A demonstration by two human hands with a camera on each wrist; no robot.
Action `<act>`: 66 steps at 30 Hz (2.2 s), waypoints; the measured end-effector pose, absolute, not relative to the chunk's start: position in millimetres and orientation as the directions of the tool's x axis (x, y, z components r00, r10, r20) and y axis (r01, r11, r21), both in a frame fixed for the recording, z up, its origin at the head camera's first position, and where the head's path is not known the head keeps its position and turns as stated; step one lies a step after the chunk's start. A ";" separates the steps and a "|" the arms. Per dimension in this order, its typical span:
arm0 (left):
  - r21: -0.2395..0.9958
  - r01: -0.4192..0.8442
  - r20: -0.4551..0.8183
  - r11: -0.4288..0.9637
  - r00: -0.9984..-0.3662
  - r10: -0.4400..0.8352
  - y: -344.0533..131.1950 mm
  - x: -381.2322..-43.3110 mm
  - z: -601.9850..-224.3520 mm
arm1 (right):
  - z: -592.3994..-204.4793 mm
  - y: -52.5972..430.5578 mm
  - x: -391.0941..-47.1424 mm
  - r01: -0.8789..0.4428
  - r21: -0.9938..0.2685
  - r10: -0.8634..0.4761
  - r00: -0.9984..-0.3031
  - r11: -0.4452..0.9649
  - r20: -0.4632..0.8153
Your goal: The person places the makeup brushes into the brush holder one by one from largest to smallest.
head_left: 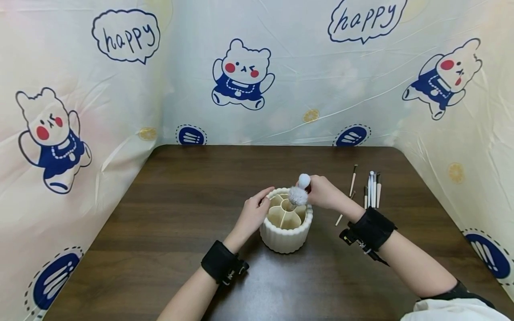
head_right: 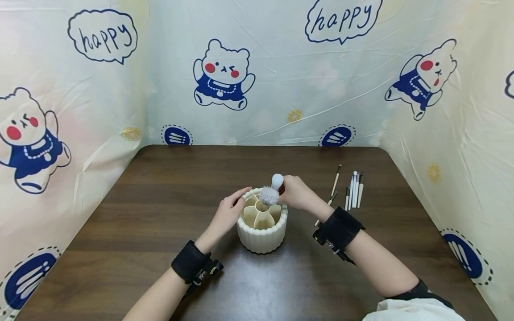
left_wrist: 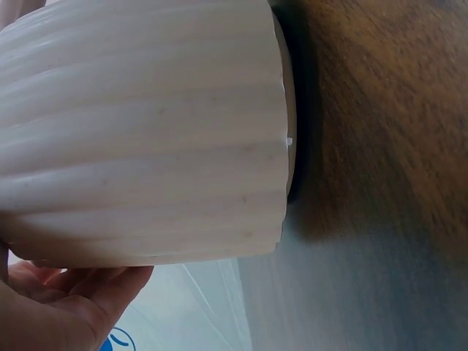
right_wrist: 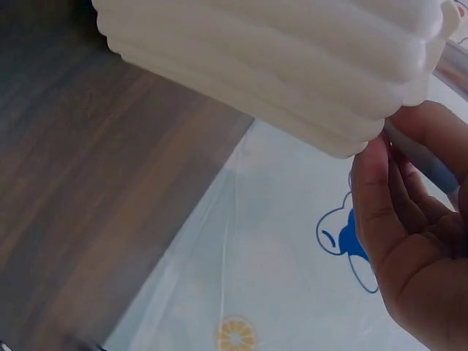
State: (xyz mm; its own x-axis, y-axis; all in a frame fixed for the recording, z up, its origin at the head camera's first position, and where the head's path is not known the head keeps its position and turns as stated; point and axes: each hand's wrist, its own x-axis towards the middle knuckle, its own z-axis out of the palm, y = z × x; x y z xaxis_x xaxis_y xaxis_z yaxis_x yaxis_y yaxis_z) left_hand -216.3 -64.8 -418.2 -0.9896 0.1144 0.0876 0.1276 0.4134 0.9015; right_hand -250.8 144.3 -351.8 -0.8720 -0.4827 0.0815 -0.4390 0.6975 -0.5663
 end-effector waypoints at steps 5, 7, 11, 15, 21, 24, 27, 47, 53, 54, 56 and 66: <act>0.899 0.133 0.094 0.417 -0.989 0.113 -64.3 -215.4 -417.8 | -349.9 141.0 -249.2 -0.501 -0.478 -0.500 -0.854 0.721 0.140; 0.899 0.133 0.095 0.417 -0.989 0.110 -64.1 -215.3 -417.7 | -349.5 139.9 -249.1 -0.526 -0.460 -0.515 -0.842 0.716 0.160; 0.898 0.133 0.099 0.419 -0.990 0.102 -63.7 -215.4 -416.8 | -348.5 139.2 -248.7 -0.570 -0.441 -0.548 -0.814 0.693 0.192; 0.899 0.126 0.090 0.419 -0.990 0.104 -63.6 -215.1 -416.6 | -348.2 139.6 -247.2 -0.607 -0.441 -0.583 -0.785 0.661 0.208; 0.902 0.119 0.081 0.416 -0.991 0.109 -62.6 -215.2 -416.9 | -346.1 139.8 -245.0 -0.603 -0.463 -0.600 -0.781 0.650 0.174; 0.901 0.124 0.087 0.416 -0.991 0.106 -62.7 -214.9 -417.3 | -345.1 139.2 -245.5 -0.599 -0.462 -0.603 -0.781 0.654 0.160; 0.899 0.133 0.096 0.417 -0.989 0.109 -62.8 -214.3 -417.2 | -344.0 138.8 -246.5 -0.597 -0.454 -0.607 -0.782 0.661 0.144; 0.903 0.136 0.099 0.409 -0.989 0.110 -63.9 -215.6 -421.8 | -338.8 137.9 -250.9 -0.584 -0.422 -0.623 -0.780 0.693 0.057; 0.898 0.146 0.113 0.415 -0.988 0.104 -63.5 -215.5 -422.1 | -342.2 137.2 -248.2 -0.614 -0.394 -0.620 -0.774 0.684 0.130; 0.897 0.145 0.111 0.417 -0.988 0.105 -63.5 -215.5 -422.2 | -342.3 137.1 -248.0 -0.616 -0.388 -0.619 -0.774 0.685 0.135; 0.896 0.145 0.112 0.419 -0.988 0.103 -63.5 -215.7 -422.3 | -342.3 136.7 -247.9 -0.620 -0.378 -0.620 -0.772 0.687 0.140; 0.890 0.154 0.124 0.429 -0.988 0.097 -62.3 -217.0 -421.9 | -339.6 138.4 -250.4 -0.602 -0.405 -0.630 -0.773 0.688 0.077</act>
State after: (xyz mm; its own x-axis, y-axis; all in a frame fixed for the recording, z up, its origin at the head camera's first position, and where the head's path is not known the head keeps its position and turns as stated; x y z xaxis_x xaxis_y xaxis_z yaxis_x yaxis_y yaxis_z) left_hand -217.0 -62.3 -421.9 -0.9875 0.0974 0.1238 0.1539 0.4288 0.8902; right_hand -250.4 138.4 -339.6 -0.7728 -0.6299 0.0770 -0.6015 0.6884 -0.4052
